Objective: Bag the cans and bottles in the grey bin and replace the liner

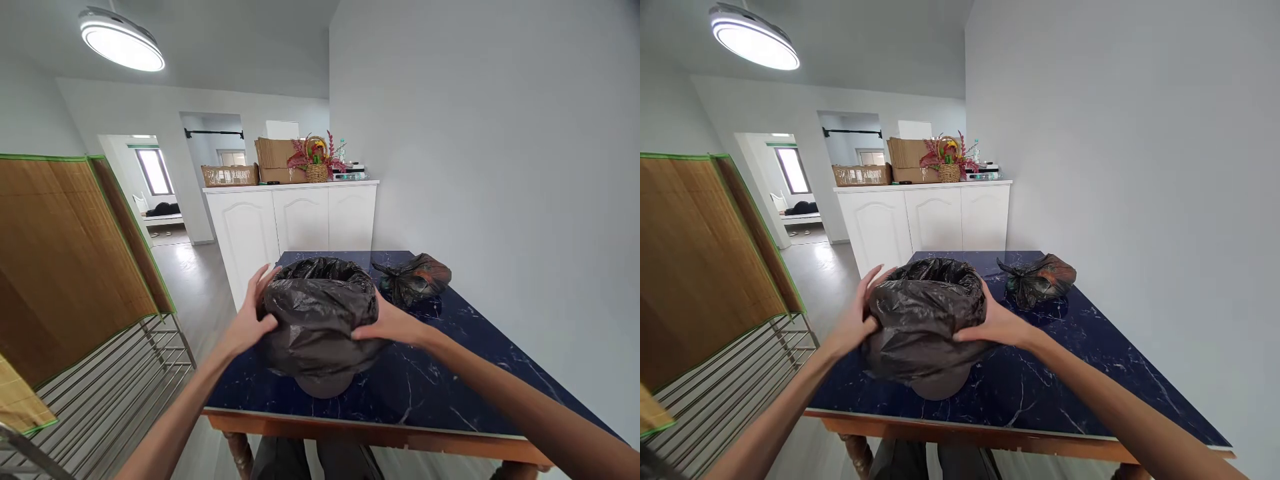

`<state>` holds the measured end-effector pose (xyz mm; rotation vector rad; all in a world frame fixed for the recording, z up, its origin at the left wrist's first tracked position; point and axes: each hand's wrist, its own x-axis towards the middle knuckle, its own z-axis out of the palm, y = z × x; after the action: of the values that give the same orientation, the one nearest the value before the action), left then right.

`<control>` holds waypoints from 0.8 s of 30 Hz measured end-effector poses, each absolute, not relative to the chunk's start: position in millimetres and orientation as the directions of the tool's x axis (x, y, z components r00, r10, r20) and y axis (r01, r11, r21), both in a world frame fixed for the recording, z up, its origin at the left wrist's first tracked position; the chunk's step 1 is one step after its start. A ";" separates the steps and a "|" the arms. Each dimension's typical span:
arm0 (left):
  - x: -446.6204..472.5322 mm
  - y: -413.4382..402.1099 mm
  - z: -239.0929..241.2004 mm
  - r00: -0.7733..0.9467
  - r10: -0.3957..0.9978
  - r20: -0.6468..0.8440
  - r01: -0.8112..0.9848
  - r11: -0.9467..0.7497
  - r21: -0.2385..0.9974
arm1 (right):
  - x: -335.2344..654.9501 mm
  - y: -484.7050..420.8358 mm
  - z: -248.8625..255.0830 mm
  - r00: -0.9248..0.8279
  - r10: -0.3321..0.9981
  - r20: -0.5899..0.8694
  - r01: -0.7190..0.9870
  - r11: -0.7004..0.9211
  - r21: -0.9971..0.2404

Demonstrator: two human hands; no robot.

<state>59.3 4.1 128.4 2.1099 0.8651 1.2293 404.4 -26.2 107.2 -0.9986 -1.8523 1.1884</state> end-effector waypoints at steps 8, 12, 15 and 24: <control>55.4 8.9 51.0 0.571 0.761 0.309 0.444 -0.602 0.663 | 421.6 -34.0 68.0 -0.489 0.844 0.219 0.512 0.481 -0.711; 27.4 20.2 18.9 0.624 0.744 0.238 0.501 -0.616 0.608 | 435.5 -55.2 102.8 -0.290 0.892 0.348 0.658 0.450 -0.604; 13.3 24.4 3.8 0.580 0.789 0.202 0.557 -0.565 0.609 | 428.4 -77.1 139.6 -0.288 0.796 0.532 0.688 0.558 -0.463; 11.6 26.2 -6.1 0.432 0.876 0.215 0.658 -0.469 0.589 | 408.0 -83.9 180.9 -0.687 0.412 0.598 0.564 0.822 0.081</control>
<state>11.6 26.2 -6.1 2.2710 1.2995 0.7045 408.0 -83.9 180.9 -0.7159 -2.4246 -0.3470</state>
